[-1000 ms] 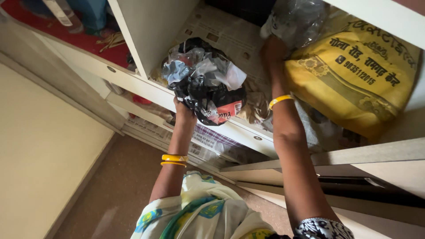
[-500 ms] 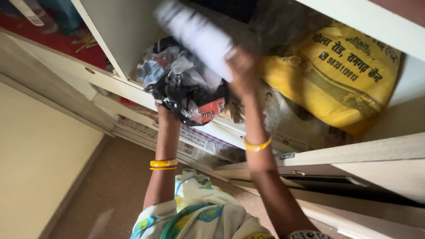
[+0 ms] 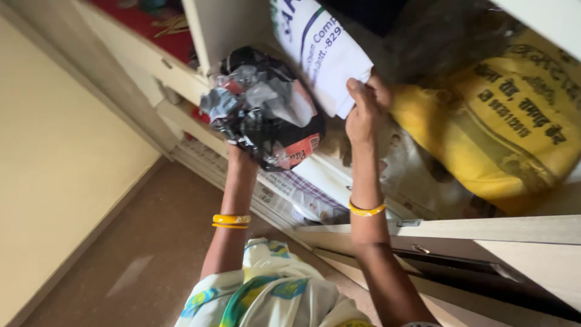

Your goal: The person opens a wardrobe and removes several items including a plastic container, folded towels, shirts, pants, and a yellow shopping bag. The items are placed on a nearby bed. The person continues to remove more clothes and bags from the wardrobe and places them on the bed.

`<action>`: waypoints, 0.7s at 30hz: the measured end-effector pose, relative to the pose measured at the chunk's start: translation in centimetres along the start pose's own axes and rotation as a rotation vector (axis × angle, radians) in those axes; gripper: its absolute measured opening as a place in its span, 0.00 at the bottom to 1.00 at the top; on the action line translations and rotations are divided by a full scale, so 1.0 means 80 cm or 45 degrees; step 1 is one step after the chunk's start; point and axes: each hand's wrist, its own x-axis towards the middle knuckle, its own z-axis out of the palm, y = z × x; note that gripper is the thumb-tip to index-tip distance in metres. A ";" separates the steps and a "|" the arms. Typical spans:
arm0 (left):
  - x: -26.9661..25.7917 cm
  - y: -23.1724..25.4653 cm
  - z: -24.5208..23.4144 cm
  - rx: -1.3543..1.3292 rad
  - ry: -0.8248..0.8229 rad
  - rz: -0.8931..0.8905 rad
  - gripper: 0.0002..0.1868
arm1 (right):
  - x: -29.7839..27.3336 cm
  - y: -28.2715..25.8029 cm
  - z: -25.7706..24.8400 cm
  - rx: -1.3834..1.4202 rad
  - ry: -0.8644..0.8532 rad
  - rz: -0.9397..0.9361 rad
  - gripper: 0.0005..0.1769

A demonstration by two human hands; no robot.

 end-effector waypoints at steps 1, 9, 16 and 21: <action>-0.004 0.003 -0.001 -0.012 -0.044 0.005 0.17 | -0.007 -0.010 0.008 -0.148 -0.018 0.066 0.09; -0.047 0.039 0.033 -0.118 0.041 -0.024 0.30 | -0.086 -0.059 0.164 -1.099 -1.063 -0.636 0.18; -0.103 0.082 0.081 0.352 0.094 -0.049 0.28 | -0.110 -0.036 0.170 -1.344 -1.153 -0.764 0.18; -0.080 0.075 0.078 0.383 0.102 -0.014 0.27 | -0.122 -0.034 0.174 -1.429 -1.176 -0.838 0.23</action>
